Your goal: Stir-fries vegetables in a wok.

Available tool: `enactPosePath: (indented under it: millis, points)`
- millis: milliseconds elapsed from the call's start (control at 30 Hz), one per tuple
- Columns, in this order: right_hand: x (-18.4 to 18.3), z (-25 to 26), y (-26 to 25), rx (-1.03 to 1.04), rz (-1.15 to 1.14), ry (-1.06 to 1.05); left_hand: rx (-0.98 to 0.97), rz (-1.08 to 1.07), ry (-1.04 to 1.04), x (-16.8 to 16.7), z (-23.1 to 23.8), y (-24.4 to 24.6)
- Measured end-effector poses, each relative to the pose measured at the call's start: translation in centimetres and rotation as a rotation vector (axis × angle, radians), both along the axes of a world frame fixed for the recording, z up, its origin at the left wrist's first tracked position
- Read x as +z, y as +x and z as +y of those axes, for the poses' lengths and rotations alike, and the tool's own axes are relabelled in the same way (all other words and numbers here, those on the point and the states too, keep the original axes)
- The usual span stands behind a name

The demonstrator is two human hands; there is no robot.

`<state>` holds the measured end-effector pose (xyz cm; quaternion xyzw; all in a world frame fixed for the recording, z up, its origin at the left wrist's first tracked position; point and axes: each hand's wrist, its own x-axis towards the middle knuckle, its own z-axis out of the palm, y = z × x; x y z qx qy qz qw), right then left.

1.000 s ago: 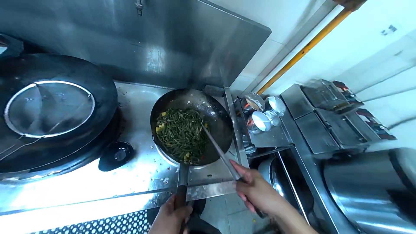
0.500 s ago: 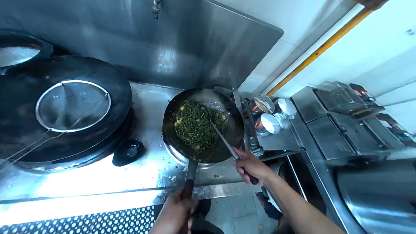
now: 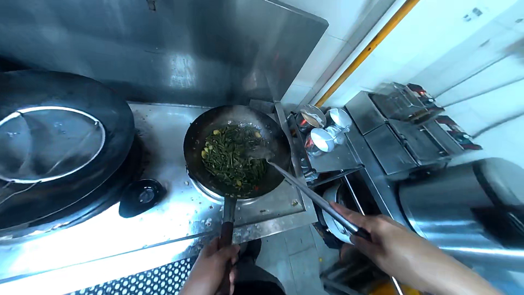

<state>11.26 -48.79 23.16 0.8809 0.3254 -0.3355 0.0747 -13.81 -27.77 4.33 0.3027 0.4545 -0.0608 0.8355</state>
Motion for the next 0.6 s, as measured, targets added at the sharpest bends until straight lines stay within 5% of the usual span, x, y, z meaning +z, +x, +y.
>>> enactPosePath:
  millis: [133,367,467,600]
  points:
    - [-1.3,2.1,-0.1,0.08,0.0,-0.173,-0.035,0.0,-0.011,-1.8,0.1,0.3]
    - [-13.5,7.9,-2.3,0.029,-0.177,-0.226,-0.026,-0.033,-0.006,-0.9,-1.1,0.4]
    - [-15.4,5.7,-2.2,-0.052,-0.101,-0.074,-0.023,-0.033,0.021,-1.1,-0.9,0.3]
    - [-13.3,0.6,-1.1,-0.322,0.239,0.305,0.011,-0.032,0.019,-1.5,-1.0,0.2]
